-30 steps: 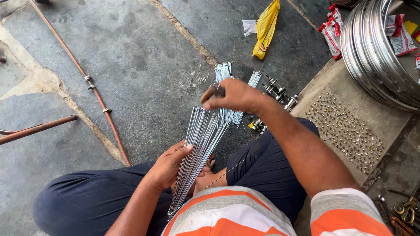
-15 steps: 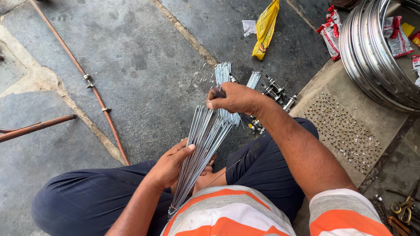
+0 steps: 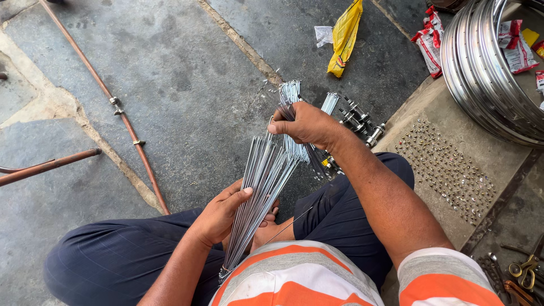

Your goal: The person sits on the floor and assembles thin metal rods into cylindrical metal components. They pick up rods, insert them into the components, and place the assembled units on the floor. The person handles multiple rods and components throughout the task.

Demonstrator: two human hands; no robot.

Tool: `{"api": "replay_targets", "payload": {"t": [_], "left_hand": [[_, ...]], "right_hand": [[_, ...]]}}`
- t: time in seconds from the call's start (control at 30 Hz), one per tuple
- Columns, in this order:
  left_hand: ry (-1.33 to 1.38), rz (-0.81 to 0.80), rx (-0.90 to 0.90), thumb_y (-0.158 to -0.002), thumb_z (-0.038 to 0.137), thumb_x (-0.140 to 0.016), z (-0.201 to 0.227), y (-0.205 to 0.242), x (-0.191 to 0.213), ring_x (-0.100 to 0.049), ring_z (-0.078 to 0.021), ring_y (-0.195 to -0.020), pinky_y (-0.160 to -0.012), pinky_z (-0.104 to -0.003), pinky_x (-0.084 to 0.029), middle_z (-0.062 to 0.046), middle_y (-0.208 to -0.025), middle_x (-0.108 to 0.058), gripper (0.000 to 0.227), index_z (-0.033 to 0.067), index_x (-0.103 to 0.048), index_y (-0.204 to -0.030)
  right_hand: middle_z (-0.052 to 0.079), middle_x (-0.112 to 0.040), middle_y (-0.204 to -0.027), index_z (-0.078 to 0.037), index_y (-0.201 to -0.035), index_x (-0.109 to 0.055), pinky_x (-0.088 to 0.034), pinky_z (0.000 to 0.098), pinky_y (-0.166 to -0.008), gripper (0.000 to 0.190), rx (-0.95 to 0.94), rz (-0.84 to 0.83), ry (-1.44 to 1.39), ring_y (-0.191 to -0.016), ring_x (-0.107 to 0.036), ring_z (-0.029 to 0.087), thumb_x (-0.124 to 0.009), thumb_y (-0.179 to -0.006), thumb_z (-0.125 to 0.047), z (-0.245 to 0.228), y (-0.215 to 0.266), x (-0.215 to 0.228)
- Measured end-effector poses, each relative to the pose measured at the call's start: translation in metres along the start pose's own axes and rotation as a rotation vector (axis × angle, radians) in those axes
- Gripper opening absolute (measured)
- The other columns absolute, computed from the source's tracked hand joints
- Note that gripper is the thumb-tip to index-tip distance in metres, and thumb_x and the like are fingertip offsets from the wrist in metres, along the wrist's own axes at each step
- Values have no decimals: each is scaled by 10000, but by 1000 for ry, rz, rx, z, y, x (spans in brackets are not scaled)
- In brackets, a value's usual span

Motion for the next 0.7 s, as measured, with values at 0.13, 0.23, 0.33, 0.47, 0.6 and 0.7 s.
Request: {"api": "replay_targets", "payload": {"t": [0.13, 0.23, 0.33, 0.47, 0.6, 0.7], "left_hand": [[18, 12, 3, -999, 186, -443, 0, 1, 0, -777, -305, -781, -624, -401, -670, -288, -985, -740, 500, -28, -419, -1449], [30, -4, 6, -990, 181, -471, 2, 2, -2, -774, -317, -774, -625, -417, -671, -282, -969, -728, 500, -31, -413, -1440], [24, -7, -2, -981, 196, -472, 3, 1, -5, -784, -307, -767, -625, -403, -685, -277, -959, -738, 514, -37, -430, -1438], [-43, -60, -46, -964, 137, -557, 8, 2, -10, -769, -289, -794, -662, -391, -669, -267, -987, -745, 531, -65, -439, -1441], [-150, -21, -31, -897, 32, -651, 2, 1, -3, -782, -274, -845, -733, -386, -663, -257, -1021, -761, 560, -61, -438, -1406], [-160, 25, -8, -855, 7, -693, -2, -6, 7, -785, -246, -853, -718, -387, -663, -217, -1013, -761, 549, -54, -482, -1358]], "right_hand": [[-65, -499, -559, -50, -970, -724, -321, 221, -373, 304, 102, 54, -231, -434, -369, 32, -819, -830, -303, -13, 1, 10], [-67, -500, -560, -14, -1030, -760, -322, 217, -377, 364, 75, 29, -256, -443, -378, 32, -798, -861, -333, -8, 2, 5], [-60, -508, -565, 12, -1028, -773, -321, 209, -393, 393, 20, 19, -116, -461, -389, 39, -794, -881, -352, 10, 2, -11], [-14, -516, -637, 20, -1076, -666, -337, 240, -383, 462, -75, 242, -100, -497, -412, 78, -764, -933, -407, 19, -10, 7], [88, -682, -940, -52, -1151, -607, -625, 237, -523, 518, -153, 768, -45, -717, -709, 138, -503, -990, -532, -12, -17, 113], [88, -653, -914, -44, -1017, -604, -522, 258, -524, 325, 495, 772, -127, -679, -628, 123, -567, -1097, -356, -89, 2, 179]]}}
Point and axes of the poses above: each hand's wrist, its own y-axis away from the middle knuckle, its own x-axis out of the back of the hand, z = x × y, the point moved 9 cm from there along -y, towards the middle knuckle
